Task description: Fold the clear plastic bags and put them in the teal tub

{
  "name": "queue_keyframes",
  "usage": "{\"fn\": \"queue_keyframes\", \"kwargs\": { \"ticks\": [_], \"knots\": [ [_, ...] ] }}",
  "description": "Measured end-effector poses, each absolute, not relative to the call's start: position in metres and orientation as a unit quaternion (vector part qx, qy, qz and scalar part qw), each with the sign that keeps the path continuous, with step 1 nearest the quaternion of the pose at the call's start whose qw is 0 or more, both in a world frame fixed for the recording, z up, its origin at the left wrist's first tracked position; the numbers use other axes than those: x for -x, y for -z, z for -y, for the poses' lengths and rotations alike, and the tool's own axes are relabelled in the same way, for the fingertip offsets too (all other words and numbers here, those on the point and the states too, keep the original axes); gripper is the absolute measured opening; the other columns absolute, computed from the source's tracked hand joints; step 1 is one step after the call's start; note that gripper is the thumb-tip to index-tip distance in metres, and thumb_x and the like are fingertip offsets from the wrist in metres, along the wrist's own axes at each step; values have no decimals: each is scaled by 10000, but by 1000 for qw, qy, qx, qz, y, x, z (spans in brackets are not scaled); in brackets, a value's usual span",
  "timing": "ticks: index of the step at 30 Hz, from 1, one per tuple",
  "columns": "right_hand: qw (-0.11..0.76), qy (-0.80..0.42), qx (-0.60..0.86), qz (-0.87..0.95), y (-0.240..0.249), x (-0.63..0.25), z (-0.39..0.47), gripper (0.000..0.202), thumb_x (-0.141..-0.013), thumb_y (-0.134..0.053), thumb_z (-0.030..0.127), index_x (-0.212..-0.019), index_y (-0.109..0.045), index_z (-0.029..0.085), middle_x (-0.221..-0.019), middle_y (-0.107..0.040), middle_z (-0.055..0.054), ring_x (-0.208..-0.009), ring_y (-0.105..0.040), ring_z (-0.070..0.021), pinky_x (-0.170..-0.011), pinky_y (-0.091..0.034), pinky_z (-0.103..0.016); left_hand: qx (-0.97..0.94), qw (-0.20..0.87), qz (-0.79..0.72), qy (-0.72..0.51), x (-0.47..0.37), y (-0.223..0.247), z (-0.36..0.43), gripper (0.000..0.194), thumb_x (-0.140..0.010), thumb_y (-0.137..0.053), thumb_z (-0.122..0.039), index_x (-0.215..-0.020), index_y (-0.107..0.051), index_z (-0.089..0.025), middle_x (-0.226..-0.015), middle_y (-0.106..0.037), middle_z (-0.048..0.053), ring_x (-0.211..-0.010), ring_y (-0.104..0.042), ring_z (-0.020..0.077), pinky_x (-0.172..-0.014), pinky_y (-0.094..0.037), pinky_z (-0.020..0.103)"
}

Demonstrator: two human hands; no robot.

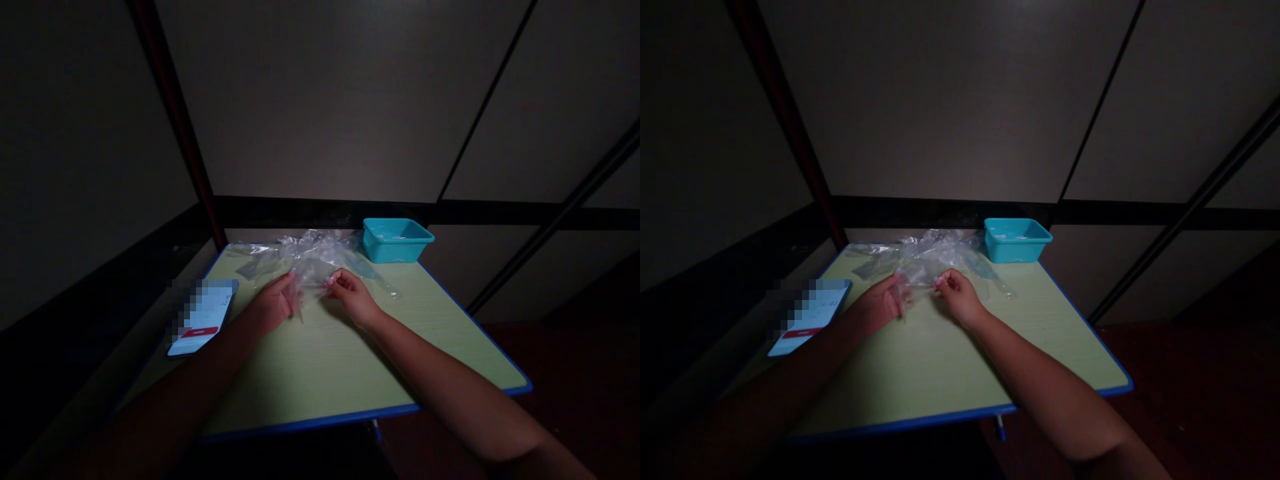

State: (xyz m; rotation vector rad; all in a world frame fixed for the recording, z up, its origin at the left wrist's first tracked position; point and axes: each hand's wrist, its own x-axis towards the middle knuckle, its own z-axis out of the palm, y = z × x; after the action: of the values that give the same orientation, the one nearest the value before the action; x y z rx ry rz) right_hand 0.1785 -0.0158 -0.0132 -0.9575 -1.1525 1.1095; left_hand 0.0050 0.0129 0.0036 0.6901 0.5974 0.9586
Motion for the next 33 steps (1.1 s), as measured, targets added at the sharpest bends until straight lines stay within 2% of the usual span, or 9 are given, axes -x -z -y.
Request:
{"fn": "queue_keyframes", "kwargs": {
  "ticks": [3,6,11,15,19,24,26,30,33],
  "knots": [
    [617,-515,368,468,9,-179,18,405,-618,-761,497,-714,-488,214,-681,-615,43,-643,-594,-126,-656,-447,-263,-326,788,-316,-417,-4,2,-13,54,-820,-606,-172,-797,-615,-124,-621,-658,24,-494,-599,122,-535,-492,229],
    [612,-552,336,457,5,-180,20,424,-635,-758,493,-738,-446,225,-748,-657,37,-595,-614,-127,-668,-463,-291,-325,811,-339,-350,-5,5,-12,191,-846,-602,-307,-776,-620,-130,-524,-593,-2,-427,-550,116,-477,-466,221],
    [594,-570,328,464,4,-180,21,451,-664,-729,521,-767,-398,233,-705,-673,40,-471,-585,-114,-563,-459,-266,-341,839,-332,-264,-4,4,-8,452,-922,-393,-491,-832,-660,-138,-588,-635,40,-428,-547,125,-416,-425,213],
    [579,-585,314,473,4,-180,22,444,-679,-722,513,-781,-392,233,-638,-656,55,-417,-565,-110,-467,-408,-221,-345,848,-331,-230,-2,4,-8,509,-910,-360,-547,-900,-672,-145,-567,-632,44,-431,-565,152,-423,-440,238],
    [542,-617,281,497,5,-181,23,419,-684,-734,484,-753,-415,220,-630,-654,40,-420,-550,-106,-459,-403,-221,-355,866,-225,-271,-2,9,-11,413,-907,-425,-469,-993,-651,-135,-720,-691,83,-621,-659,203,-616,-520,317],
    [480,-656,273,515,7,-180,26,384,-663,-765,454,-747,-497,192,-631,-640,19,-503,-570,-115,-531,-444,-245,-365,857,-174,-321,-1,10,-17,372,-874,-485,-420,-996,-638,-103,-826,-708,124,-808,-682,259,-770,-522,388],
    [478,-662,279,505,7,-180,27,377,-660,-771,445,-732,-504,187,-637,-630,18,-530,-575,-116,-532,-441,-237,-352,844,-211,-345,-1,8,-17,324,-863,-507,-371,-966,-637,-93,-799,-708,121,-790,-686,248,-773,-529,380],
    [494,-667,294,474,7,-179,28,373,-667,-758,470,-753,-548,175,-670,-625,8,-573,-575,-115,-547,-454,-239,-377,805,-264,-376,-1,3,-10,118,-770,-608,-148,-878,-622,-103,-751,-702,86,-695,-685,198,-720,-549,337],
    [499,-653,296,487,6,-179,28,394,-630,-788,452,-812,-585,168,-674,-629,11,-562,-562,-109,-542,-449,-238,-405,782,-278,-383,-3,1,-4,152,-697,-661,-91,-840,-611,-104,-750,-699,84,-667,-683,197,-662,-548,317]
  ]
}}
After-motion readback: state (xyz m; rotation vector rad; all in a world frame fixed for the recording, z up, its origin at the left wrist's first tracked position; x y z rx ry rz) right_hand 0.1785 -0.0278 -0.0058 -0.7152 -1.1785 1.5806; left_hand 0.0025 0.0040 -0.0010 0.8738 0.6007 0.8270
